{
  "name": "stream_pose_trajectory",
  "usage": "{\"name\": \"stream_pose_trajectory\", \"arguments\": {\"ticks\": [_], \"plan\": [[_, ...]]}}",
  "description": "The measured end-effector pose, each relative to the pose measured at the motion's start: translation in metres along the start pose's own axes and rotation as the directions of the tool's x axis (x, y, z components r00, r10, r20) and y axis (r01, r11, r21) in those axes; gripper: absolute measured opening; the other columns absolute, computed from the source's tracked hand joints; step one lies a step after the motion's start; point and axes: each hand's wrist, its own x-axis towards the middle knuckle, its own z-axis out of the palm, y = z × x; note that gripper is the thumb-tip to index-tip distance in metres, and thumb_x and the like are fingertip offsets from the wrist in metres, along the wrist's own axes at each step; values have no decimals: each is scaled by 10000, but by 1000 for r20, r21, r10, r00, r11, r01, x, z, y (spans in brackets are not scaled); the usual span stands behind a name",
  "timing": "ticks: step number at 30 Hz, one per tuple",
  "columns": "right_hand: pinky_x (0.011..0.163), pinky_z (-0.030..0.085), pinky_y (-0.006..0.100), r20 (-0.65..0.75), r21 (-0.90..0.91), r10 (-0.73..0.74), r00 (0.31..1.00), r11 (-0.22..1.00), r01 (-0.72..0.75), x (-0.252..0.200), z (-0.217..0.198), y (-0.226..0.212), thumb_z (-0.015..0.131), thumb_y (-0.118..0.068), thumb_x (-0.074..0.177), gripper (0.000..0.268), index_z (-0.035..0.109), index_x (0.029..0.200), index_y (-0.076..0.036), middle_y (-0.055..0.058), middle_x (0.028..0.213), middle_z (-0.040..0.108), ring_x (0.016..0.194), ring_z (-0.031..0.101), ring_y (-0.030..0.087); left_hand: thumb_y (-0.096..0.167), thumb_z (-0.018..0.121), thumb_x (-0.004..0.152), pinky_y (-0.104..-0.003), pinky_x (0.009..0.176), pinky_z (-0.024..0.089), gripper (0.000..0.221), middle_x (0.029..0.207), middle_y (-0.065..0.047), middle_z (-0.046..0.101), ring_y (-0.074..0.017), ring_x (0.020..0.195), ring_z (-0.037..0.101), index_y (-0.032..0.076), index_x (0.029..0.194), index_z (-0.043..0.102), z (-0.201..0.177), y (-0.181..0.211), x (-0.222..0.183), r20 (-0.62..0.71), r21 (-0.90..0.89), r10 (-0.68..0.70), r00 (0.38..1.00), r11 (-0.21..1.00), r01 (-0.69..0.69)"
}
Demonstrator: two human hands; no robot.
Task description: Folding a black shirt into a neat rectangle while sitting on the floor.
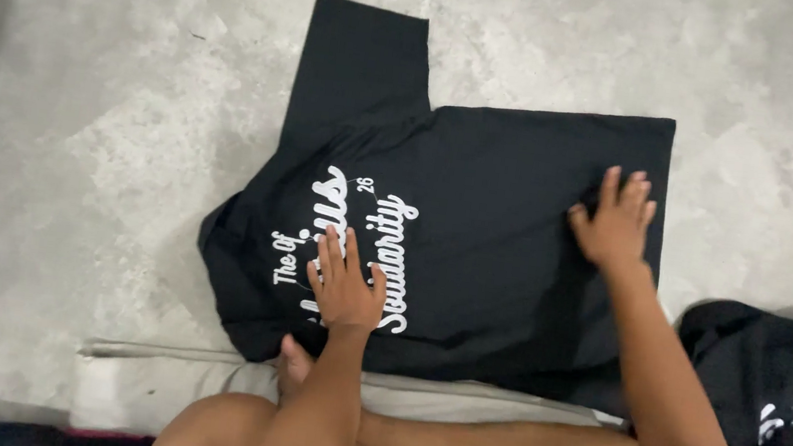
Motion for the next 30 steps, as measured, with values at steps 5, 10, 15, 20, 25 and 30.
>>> {"name": "stream_pose_trajectory", "arguments": {"ticks": [5, 10, 15, 20, 25, 30], "plan": [[1034, 240, 517, 158, -112, -365, 917, 916, 384, -125, -6, -45, 541, -461, 801, 692, 366, 1386, -136, 220, 1433, 299, 1348, 250, 369, 356, 496, 781, -490, 1046, 238, 653, 1460, -122, 309, -265, 1344, 298, 152, 1388, 364, 3, -2, 7, 35, -81, 9, 999, 997, -6], [1106, 136, 467, 444, -66, -232, 865, 955, 290, -197, 30, -24, 551, -545, 791, 771, 242, 1439, -263, 151, 1502, 145, 1394, 139, 278, 580, 533, 747, -550, 1019, 297, 831, 1472, -160, 268, -318, 1357, 259, 108, 1400, 333, 34, -20, 76, 374, -82, 82, 924, 995, -55], [1068, 264, 472, 303, -6, -186, 935, 980, 197, -199, 10, -36, 569, -507, 794, 710, 342, 1410, -237, 162, 1473, 259, 1363, 257, 296, 596, 406, 794, -559, 970, 307, 716, 1467, -112, 302, -336, 1304, 349, 170, 1369, 423, -19, -57, 115, 483, 36, 186, 856, 972, -231], [997, 363, 460, 341, -12, -243, 908, 965, 263, -198, 51, -27, 557, -514, 791, 659, 410, 1376, -249, 158, 1436, 342, 1309, 370, 294, 531, 502, 755, -492, 931, 320, 774, 1329, -191, 406, -347, 1210, 426, 26, 1331, 395, -84, -92, 68, 516, 233, -178, 838, 970, 63], [1000, 371, 466, 346, -59, -213, 914, 967, 248, -201, 29, -33, 545, -457, 823, 639, 399, 1386, -192, 167, 1441, 339, 1314, 363, 308, 526, 426, 786, -488, 948, 368, 809, 1316, -263, 460, -379, 1212, 450, -96, 1303, 436, -114, -105, 46, 656, 69, -306, 690, 935, 349], [998, 373, 458, 335, -78, -203, 920, 967, 242, -210, 23, -34, 535, -432, 835, 604, 416, 1378, -197, 155, 1421, 378, 1297, 390, 294, 407, 631, 759, -447, 903, 424, 679, 1224, -233, 540, -351, 1145, 509, -66, 1234, 531, -38, -130, 59, 616, -202, -208, 760, 891, 407]]}}
